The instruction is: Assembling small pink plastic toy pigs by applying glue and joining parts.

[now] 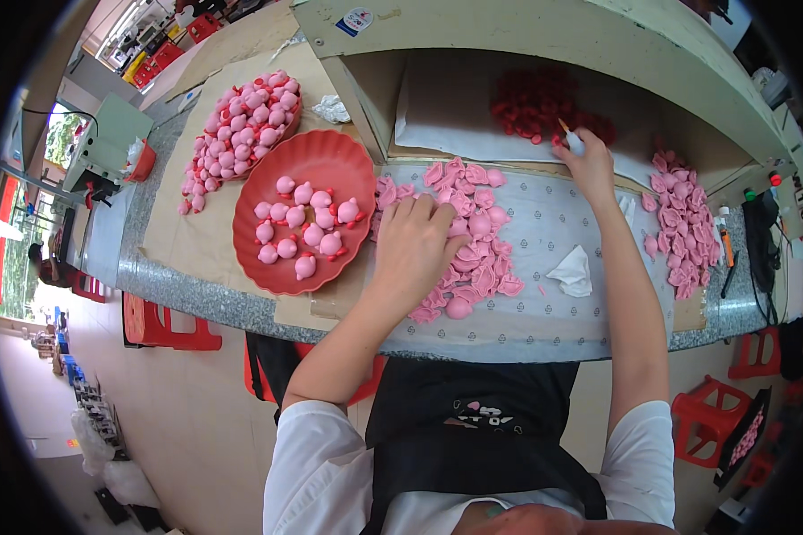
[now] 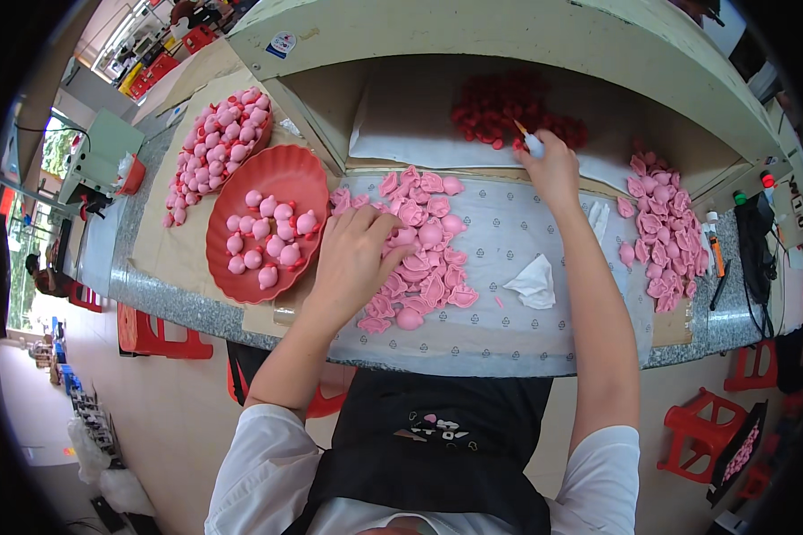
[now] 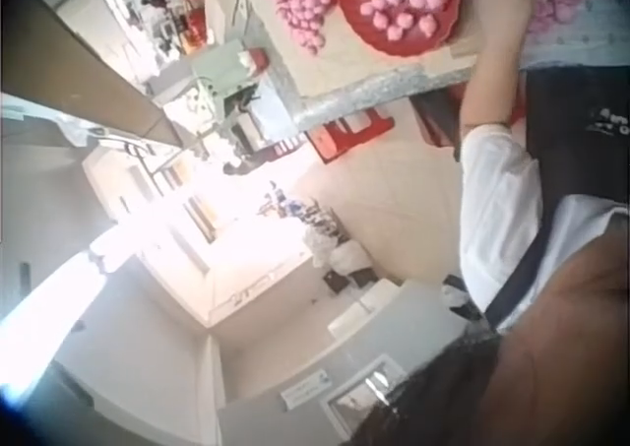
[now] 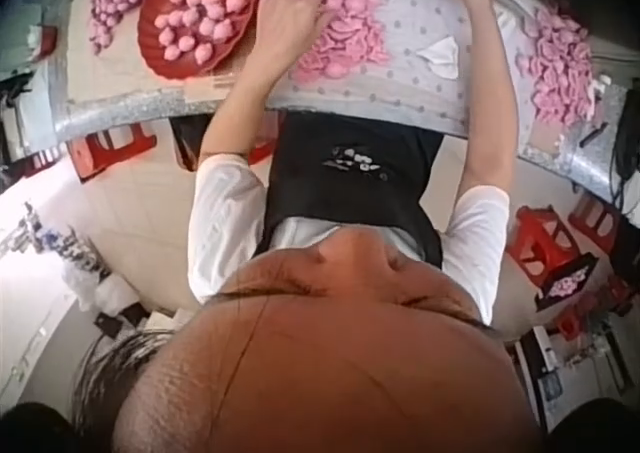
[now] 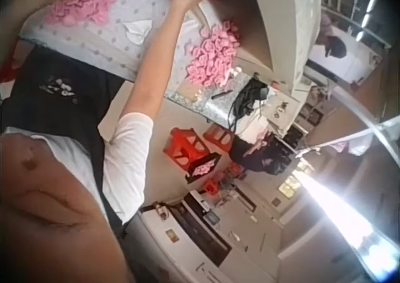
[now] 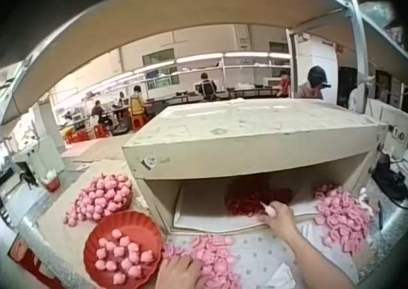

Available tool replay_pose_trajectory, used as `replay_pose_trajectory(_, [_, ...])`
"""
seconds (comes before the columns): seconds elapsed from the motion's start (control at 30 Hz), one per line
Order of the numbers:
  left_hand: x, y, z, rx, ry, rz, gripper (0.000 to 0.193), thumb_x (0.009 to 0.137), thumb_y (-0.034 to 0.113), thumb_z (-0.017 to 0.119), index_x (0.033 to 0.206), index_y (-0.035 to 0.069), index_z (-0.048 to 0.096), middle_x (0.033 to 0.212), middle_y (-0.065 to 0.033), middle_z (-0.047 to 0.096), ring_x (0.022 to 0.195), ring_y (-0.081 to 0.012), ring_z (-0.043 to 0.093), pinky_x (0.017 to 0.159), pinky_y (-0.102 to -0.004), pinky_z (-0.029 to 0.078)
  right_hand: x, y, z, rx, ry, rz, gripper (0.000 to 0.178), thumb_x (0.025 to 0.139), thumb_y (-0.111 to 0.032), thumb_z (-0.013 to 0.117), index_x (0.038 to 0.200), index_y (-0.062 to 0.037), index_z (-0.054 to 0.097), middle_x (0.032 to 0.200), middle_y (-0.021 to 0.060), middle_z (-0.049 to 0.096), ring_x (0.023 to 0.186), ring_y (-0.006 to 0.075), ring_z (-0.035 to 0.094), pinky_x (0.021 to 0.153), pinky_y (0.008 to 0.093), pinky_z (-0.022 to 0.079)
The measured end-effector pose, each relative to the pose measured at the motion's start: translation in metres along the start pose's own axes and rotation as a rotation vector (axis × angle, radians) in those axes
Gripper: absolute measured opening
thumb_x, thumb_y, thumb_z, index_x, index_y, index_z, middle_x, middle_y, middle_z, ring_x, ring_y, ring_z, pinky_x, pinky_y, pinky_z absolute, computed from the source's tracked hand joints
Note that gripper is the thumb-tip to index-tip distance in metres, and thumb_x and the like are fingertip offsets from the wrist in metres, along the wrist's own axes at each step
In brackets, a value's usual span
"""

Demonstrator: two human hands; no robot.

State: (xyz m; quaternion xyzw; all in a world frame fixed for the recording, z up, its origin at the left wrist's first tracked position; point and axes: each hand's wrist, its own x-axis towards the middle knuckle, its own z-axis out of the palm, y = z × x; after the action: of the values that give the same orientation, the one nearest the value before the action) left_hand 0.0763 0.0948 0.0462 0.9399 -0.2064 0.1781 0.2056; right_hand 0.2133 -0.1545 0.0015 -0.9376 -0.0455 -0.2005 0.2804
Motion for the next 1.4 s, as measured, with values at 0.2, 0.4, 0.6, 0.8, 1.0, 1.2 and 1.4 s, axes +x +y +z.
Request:
replay_pose_trajectory(0.2, [-0.002,0.0,0.011,-0.271,0.037,-0.038,0.024,0.064,0.009,0.064,0.079,0.002,0.046,0.081,-0.0095,0.052,0.076,-0.0249,0.051,0.066,-0.0329,0.041,-0.06,-0.028,-0.065,0.631,-0.194,0.194,0.025,0.068,-0.012,0.058,0.092,-0.0048,0.054,0.074,-0.001,0.052,0.059,0.0048,0.044,0.049,0.0172,0.033])
replay_pose_trajectory(0.4, [-0.013,0.043,0.021,-0.866,-0.035,-0.278,0.039,0.063,0.002,0.065,0.097,0.002,0.048,0.084,-0.0038,0.047,0.071,-0.0132,0.046,0.065,-0.0242,0.041,-0.131,-0.042,-0.082,1.113,-0.299,0.442,0.033,0.069,-0.009,0.057,0.1,-0.0003,0.049,0.074,0.0019,0.052,0.056,0.005,0.043,0.047,0.0179,0.034])
replay_pose_trajectory(0.6, [-0.026,0.078,0.048,-1.281,-0.074,-0.297,0.044,0.068,-0.002,0.059,0.11,0.004,0.048,0.089,-0.0027,0.041,0.083,-0.0095,0.039,0.071,-0.0188,0.032,-0.175,-0.061,-0.073,1.355,-0.307,0.595,0.035,0.066,-0.008,0.061,0.097,0.0012,0.048,0.074,0.0058,0.053,0.054,0.0069,0.044,0.046,0.019,0.036])
replay_pose_trajectory(0.8, [-0.04,0.085,0.051,-1.311,-0.096,-0.338,0.036,0.075,-0.002,0.051,0.111,0.0,0.045,0.092,-0.0064,0.047,0.082,-0.0102,0.046,0.071,-0.0189,0.036,-0.194,-0.074,-0.072,1.346,-0.138,0.598,0.033,0.064,-0.005,0.063,0.093,0.0009,0.049,0.075,0.0062,0.054,0.059,0.0072,0.046,0.048,0.0186,0.035])
replay_pose_trajectory(1.0, [-0.049,0.085,0.059,-1.255,0.084,-0.299,0.024,0.074,-0.004,0.052,0.098,-0.003,0.049,0.087,-0.0096,0.053,0.077,-0.0117,0.054,0.068,-0.0218,0.043,-0.203,-0.076,-0.069,1.121,-0.082,0.462,0.03,0.064,-0.002,0.063,0.09,-0.0004,0.049,0.076,0.0048,0.054,0.062,0.0073,0.046,0.051,0.0175,0.035])
replay_pose_trajectory(1.2, [-0.054,0.09,0.053,-1.182,0.082,-0.306,0.018,0.071,-0.003,0.056,0.089,-0.003,0.054,0.083,-0.0097,0.054,0.073,-0.0133,0.054,0.064,-0.0223,0.043,-0.204,-0.084,-0.065,1.193,0.001,0.445,0.023,0.065,0.0,0.063,0.085,-0.0005,0.053,0.08,0.0021,0.053,0.058,0.0035,0.039,0.055,0.0164,0.034])
replay_pose_trajectory(1.4, [-0.052,0.09,0.044,-0.99,0.21,-0.147,0.015,0.07,-0.003,0.056,0.085,-0.002,0.056,0.075,-0.0096,0.056,0.069,-0.0171,0.055,0.059,-0.0241,0.043,-0.21,-0.095,-0.066,1.073,-0.062,0.478,0.024,0.067,0.0,0.062,0.089,0.0008,0.052,0.079,0.0022,0.054,0.06,0.0041,0.042,0.055,0.0162,0.034])
